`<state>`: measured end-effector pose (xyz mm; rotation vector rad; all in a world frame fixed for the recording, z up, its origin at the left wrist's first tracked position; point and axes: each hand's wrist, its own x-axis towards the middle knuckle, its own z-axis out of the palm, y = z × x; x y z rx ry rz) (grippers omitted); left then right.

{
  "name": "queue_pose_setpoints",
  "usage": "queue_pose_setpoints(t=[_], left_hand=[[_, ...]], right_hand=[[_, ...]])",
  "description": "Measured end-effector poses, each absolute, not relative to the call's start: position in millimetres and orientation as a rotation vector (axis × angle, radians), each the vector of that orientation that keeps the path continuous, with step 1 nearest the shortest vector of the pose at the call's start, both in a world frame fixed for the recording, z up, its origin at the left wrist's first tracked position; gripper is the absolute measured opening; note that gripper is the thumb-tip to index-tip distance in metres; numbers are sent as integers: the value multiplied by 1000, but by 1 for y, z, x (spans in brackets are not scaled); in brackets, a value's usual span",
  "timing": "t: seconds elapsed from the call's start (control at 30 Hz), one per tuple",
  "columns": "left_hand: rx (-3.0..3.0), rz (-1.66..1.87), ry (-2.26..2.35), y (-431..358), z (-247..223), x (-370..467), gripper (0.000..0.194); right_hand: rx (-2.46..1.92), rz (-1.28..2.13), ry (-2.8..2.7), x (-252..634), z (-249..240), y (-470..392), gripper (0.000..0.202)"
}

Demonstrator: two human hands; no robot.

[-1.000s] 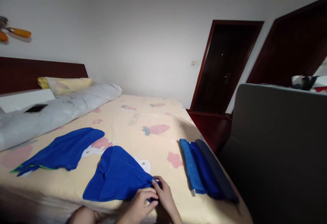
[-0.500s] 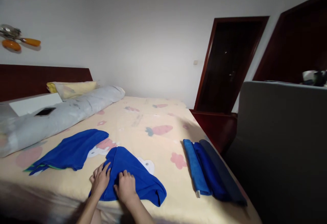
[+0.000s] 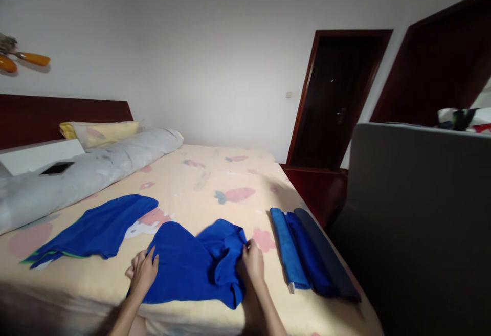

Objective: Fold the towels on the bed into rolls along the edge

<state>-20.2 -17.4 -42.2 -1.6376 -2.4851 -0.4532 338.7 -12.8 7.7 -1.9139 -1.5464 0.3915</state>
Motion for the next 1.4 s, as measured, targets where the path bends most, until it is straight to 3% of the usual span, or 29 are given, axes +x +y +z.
queue_pose_setpoints(t=[0.3,0.43,0.53,0.67,0.8,1.17,1.33,1.4], left_hand=[[-1600,-424,-2546,-15,-34,-38,39],[-1669,-603,-2604,7,-22,-38,37],[-1727,-700,-2685,37,-15,-35,39],[-1832,-716,-2678,73,-15,-28,37],[-1845,-732,-2705,90,-18,-27,30],[-1778,-867,-2770,99,-10,-58,18],[-1804,-991,-2712,110,-4,-74,32],[-1772,-1026,-2702,115,-2,-81,30]], right_hand=[[-2153,218,-1468,438,4,-59,14],[-1903,297,-1543,427,20,-26,30],[-1771,483,-1563,406,23,16,28],[-1870,674,-1440,385,7,58,19],[-1969,784,-1403,377,-4,77,23],[-1970,992,-1336,390,8,103,25],[-1915,925,-1148,417,4,104,26],[-1869,769,-1076,429,2,104,25]])
